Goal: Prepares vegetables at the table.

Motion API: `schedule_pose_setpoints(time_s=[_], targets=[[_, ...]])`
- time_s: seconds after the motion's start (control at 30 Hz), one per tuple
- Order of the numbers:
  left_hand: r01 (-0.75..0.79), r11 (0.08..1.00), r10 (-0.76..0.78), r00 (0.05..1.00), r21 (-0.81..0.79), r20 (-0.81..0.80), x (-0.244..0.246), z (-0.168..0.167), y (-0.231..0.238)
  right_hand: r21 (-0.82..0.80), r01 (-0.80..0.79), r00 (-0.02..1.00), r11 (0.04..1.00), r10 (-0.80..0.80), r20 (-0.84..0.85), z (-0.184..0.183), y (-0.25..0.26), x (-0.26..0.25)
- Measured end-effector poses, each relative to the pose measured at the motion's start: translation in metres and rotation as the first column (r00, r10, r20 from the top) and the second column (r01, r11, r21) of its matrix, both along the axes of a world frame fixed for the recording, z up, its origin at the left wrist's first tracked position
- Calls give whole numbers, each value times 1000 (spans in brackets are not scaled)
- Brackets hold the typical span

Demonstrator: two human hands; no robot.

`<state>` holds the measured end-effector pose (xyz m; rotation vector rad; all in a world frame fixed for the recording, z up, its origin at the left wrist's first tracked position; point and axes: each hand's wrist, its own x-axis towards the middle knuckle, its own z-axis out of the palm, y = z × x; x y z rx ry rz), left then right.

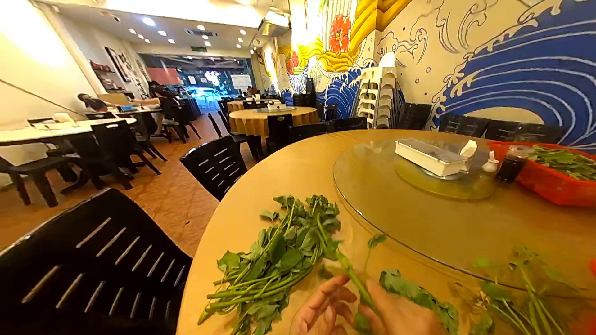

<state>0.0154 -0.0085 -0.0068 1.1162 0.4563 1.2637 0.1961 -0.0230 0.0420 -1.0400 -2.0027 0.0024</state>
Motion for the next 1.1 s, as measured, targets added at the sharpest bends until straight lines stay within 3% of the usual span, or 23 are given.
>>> schedule_pose_setpoints(time_s=[0.1,0.17,0.43,0.5,0.6,0.7,0.8,0.93,1.1], targets=[[-87,996,88,996,-24,15,3,4,1,203,84,965,976,-130,227,-8,7,-5],[-148,983,158,984,-112,84,7,1,-3,253,73,939,965,-152,308,-14,4,-6],[-183,928,210,976,-325,50,5,12,5,121,20,921,992,-66,384,-16,-1,-10],[-180,899,215,976,-399,44,3,11,2,-1,-31,949,1000,30,315,-17,-4,-7],[-151,923,186,980,-355,66,-1,13,6,-217,-145,981,965,168,92,-2,0,-2],[-135,939,163,985,-317,63,-1,18,5,-314,-165,984,935,135,-115,5,4,3],[-91,959,103,994,-268,31,0,18,0,-432,-208,969,877,125,-213,3,4,7],[-29,983,43,996,-182,73,-2,14,0,-428,-319,933,846,201,-298,-4,4,3],[-36,985,60,989,-170,137,-1,13,-2,-472,-402,854,784,136,-502,2,2,4]])
